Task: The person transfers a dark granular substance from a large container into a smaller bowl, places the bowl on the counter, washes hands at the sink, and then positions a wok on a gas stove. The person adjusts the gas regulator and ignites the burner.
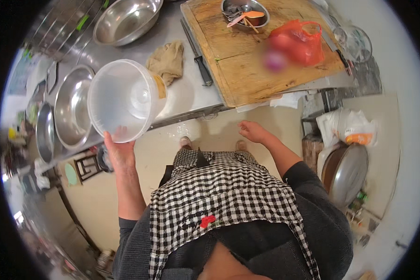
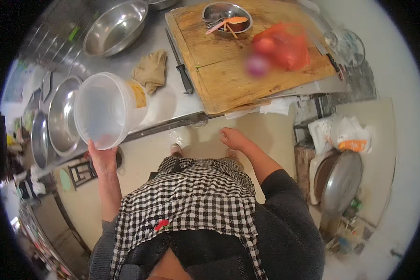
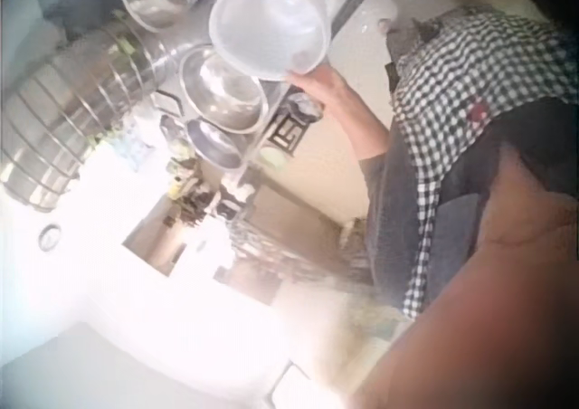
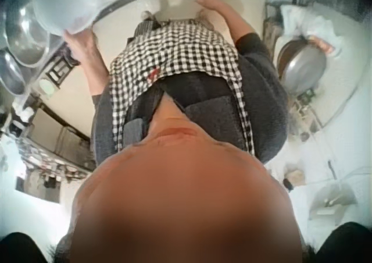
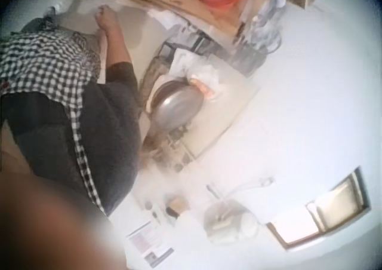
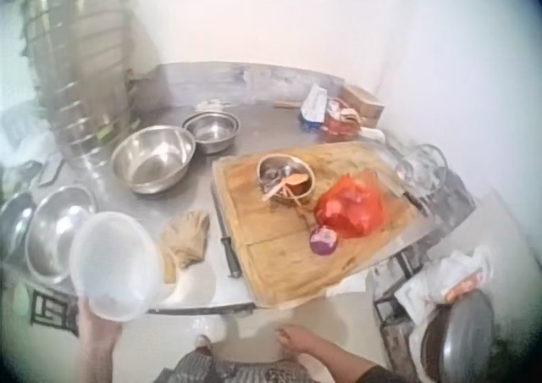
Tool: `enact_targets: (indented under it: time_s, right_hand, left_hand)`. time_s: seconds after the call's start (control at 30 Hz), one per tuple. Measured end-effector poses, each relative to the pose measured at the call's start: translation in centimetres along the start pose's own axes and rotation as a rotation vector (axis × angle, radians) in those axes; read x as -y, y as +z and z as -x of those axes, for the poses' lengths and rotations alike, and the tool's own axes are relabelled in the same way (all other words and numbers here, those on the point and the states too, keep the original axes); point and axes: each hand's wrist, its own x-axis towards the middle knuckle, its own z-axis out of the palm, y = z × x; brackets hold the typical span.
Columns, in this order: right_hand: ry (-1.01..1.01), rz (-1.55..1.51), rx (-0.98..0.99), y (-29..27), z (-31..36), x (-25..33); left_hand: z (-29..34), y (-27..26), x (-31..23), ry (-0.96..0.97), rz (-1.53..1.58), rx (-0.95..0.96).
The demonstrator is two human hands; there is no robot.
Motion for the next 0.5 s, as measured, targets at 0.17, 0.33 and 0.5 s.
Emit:
enact_targets:
  time_s: [0.17,0.33,0.5]
  right_hand:
    - [-0.183,0.179,0.100,-3.7,2.2,-9.7]
    - [-0.015,0.281,0.295,-6.9,6.1,-15.3]
    - [-0.030,0.298,0.413,-6.0,7.9,-18.1]
  left_hand:
    - [11.2,-0.7,7.6,0.157,0.086,0.051]
    - [20.6,-2.4,14.4,-0.029,0.177,-0.209]
    - [26.5,-5.0,20.4,-0.050,0.177,-0.350]
